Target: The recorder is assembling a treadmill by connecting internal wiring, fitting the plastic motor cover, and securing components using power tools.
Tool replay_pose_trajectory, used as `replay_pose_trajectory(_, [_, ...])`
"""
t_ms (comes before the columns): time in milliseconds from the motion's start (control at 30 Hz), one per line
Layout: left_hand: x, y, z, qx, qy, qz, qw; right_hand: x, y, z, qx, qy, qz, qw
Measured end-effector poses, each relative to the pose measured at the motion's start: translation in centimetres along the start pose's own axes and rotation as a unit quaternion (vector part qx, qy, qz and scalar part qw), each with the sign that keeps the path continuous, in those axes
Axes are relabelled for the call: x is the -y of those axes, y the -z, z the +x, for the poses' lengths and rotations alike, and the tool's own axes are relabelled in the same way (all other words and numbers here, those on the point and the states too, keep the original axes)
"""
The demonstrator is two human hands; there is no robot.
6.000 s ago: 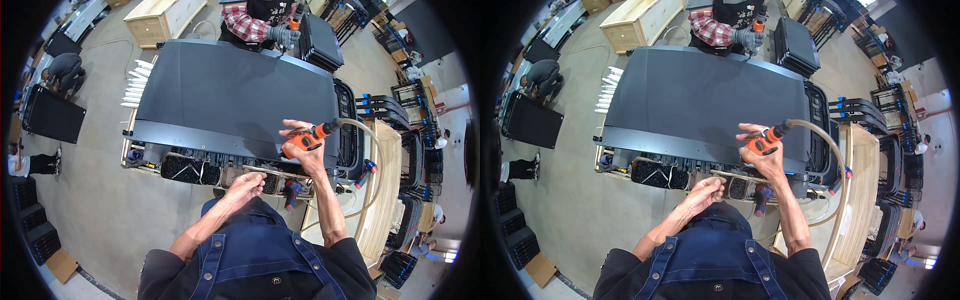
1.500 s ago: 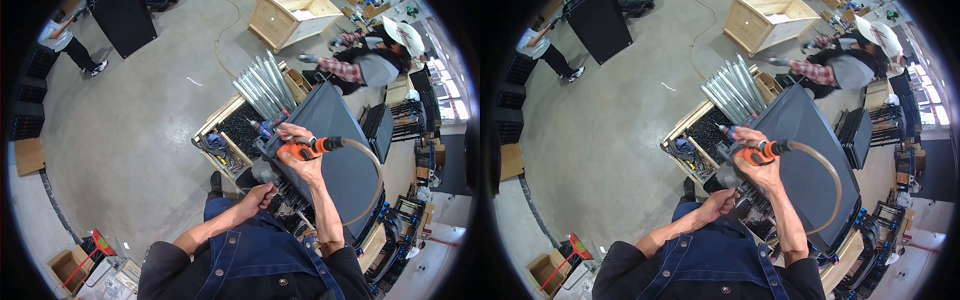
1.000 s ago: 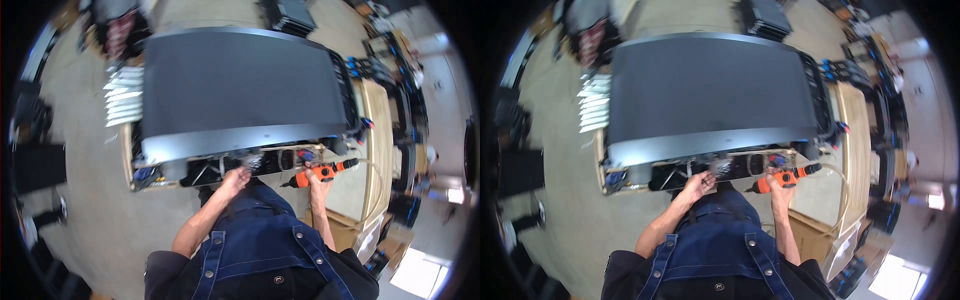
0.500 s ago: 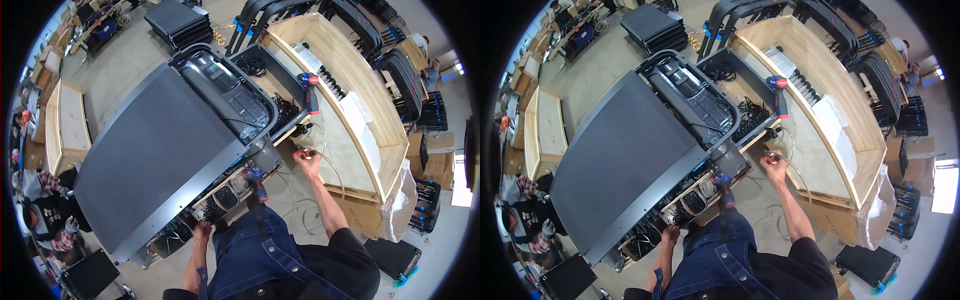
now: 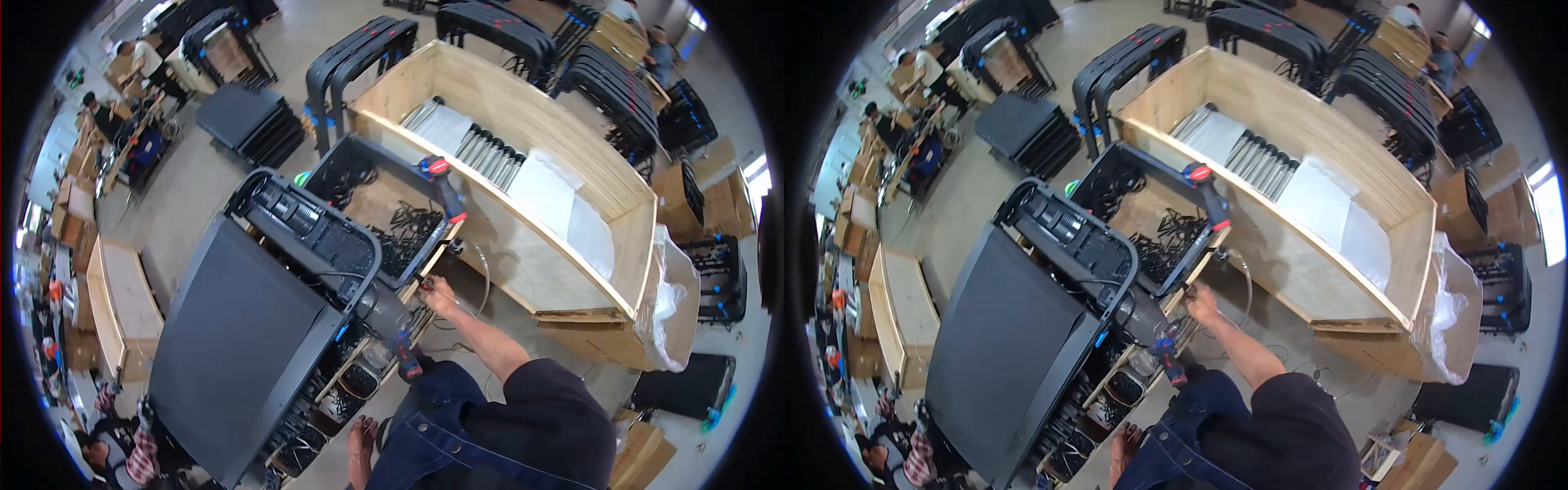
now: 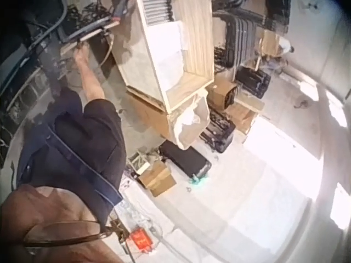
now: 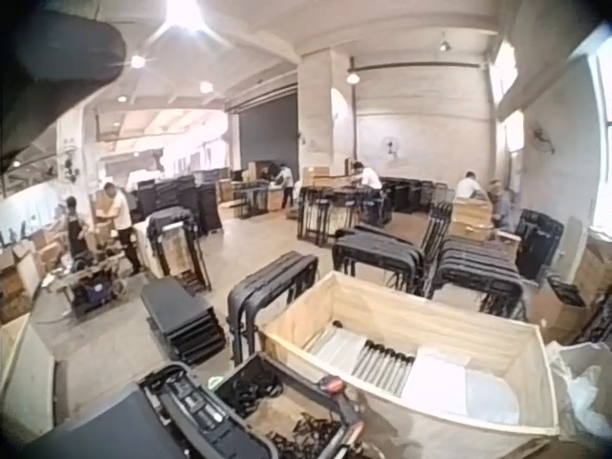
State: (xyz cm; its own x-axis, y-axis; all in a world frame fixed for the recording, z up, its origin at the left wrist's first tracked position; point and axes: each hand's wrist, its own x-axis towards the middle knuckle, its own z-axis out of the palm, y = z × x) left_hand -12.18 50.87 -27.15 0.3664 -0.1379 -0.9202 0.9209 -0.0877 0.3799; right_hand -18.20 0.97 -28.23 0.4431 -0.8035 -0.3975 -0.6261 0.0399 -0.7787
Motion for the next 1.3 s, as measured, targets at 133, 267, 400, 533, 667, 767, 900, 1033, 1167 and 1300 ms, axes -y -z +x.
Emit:
replay_pose_trajectory(133, [-1.4, -9.5, 2.5, 0.116, -0.006, 0.103, 0.988, -0.7, 5.4, -5.5, 0.101, -0.018, -0.079, 0.992])
replay_pose_trajectory(267, [-4.0, -17.1, -1.9, 0.152, -0.087, 0.247, 0.953, 4.6, 17.0, -8.1, 0.343, -0.007, 0.147, 0.928])
replay_pose_trajectory(400, [-7.1, -26.2, -9.9, 0.244, -0.127, 0.301, 0.913, 9.0, 29.2, -1.4, 0.118, 0.027, 0.29, 0.949])
replay_pose_trajectory(533, [-11.4, -42.3, -15.2, 0.377, -0.141, 0.366, 0.839, 6.5, 36.5, 12.8, -0.017, -0.003, 0.439, 0.898])
replay_pose_trajectory(667, [-17.7, -65.3, -13.8, 0.368, -0.407, 0.341, 0.763, -2.6, 36.3, 30.4, 0.078, -0.126, 0.639, 0.755])
replay_pose_trajectory(767, [-23.0, -80.9, -6.1, 0.26, -0.531, 0.382, 0.71, -4.1, 32.4, 38.6, 0.074, -0.24, 0.572, 0.781])
replay_pose_trajectory(900, [-27.8, -91.2, 6.3, 0.154, -0.719, 0.549, 0.397, 0.2, 26.8, 47.5, 0.16, -0.255, 0.472, 0.828])
replay_pose_trajectory(1033, [-27.0, -93.6, 11.0, 0.15, -0.63, 0.638, 0.417, 0.6, 22.8, 59.5, 0.1, -0.184, 0.403, 0.891])
replay_pose_trajectory(1167, [-26.6, -95.2, 11.1, 0.158, -0.611, 0.647, 0.429, -4.9, 18.0, 74.7, -0.029, -0.123, 0.167, 0.978])
replay_pose_trajectory(1300, [-28.3, -95.3, 11.2, 0.157, -0.608, 0.637, 0.447, -2.9, 13.7, 81.4, -0.043, -0.176, 0.12, 0.976])
